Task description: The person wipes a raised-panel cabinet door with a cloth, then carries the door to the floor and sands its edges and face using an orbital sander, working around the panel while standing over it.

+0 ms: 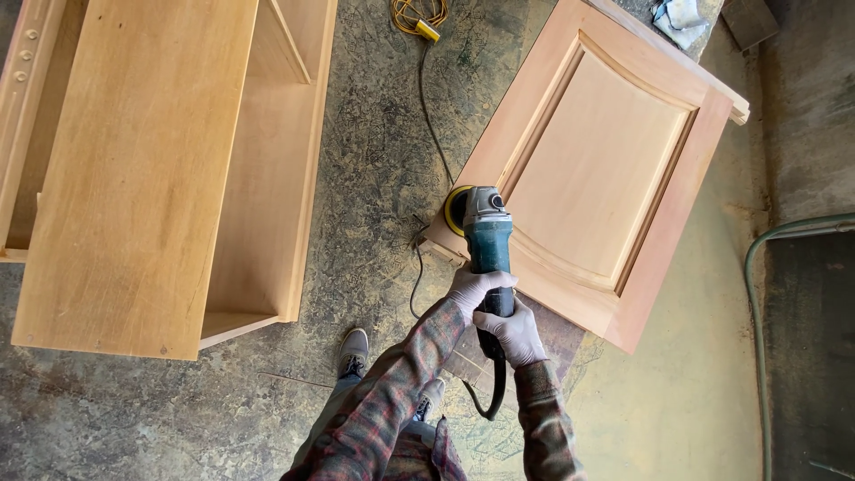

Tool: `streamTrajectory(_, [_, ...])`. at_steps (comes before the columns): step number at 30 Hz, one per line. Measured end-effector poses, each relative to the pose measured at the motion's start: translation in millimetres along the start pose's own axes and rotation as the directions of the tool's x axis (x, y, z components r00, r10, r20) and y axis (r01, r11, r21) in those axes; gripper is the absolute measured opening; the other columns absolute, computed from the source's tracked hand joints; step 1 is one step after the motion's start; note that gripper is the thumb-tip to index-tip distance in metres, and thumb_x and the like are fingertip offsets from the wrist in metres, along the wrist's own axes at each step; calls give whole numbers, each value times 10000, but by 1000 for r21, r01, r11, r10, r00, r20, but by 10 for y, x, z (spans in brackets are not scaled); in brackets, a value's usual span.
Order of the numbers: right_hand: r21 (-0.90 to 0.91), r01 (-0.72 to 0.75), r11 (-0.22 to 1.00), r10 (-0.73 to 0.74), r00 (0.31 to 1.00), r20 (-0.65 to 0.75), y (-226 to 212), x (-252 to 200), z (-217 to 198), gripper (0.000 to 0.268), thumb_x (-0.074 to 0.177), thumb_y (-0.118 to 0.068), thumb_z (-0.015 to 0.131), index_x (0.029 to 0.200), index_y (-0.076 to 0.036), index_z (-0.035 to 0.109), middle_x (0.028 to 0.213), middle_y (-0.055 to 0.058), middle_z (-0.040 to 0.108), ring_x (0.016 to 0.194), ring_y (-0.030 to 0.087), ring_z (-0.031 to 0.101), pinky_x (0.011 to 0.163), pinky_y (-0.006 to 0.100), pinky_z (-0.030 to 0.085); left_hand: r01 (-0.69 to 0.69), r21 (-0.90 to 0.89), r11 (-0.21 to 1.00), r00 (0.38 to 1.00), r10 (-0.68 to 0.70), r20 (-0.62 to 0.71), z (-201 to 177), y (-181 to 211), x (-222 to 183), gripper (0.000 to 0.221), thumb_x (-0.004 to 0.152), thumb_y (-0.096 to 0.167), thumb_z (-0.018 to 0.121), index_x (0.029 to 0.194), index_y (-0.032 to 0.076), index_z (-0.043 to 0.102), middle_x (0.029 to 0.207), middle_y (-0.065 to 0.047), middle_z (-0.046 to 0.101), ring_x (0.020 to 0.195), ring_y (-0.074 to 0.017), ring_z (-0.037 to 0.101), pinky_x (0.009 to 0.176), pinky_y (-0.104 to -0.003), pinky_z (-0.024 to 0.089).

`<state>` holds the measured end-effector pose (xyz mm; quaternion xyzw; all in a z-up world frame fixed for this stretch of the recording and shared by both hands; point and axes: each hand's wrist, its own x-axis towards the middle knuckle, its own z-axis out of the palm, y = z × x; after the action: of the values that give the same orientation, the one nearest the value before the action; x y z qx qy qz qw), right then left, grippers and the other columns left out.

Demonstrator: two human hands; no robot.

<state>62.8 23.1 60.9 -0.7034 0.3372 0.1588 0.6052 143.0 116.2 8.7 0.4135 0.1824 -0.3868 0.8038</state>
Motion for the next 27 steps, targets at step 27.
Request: streamTrajectory(27, [3, -47, 999, 47, 999, -20, 245, -355, 51, 498, 621, -193, 848, 1039, 5, 663, 802, 65, 698, 663, 147, 660, 608, 298, 554, 55, 133, 990, 998, -58, 19, -15, -65, -508, 339, 673, 201, 841, 936, 73, 669, 823, -25, 653, 740, -154, 652, 711, -336, 558])
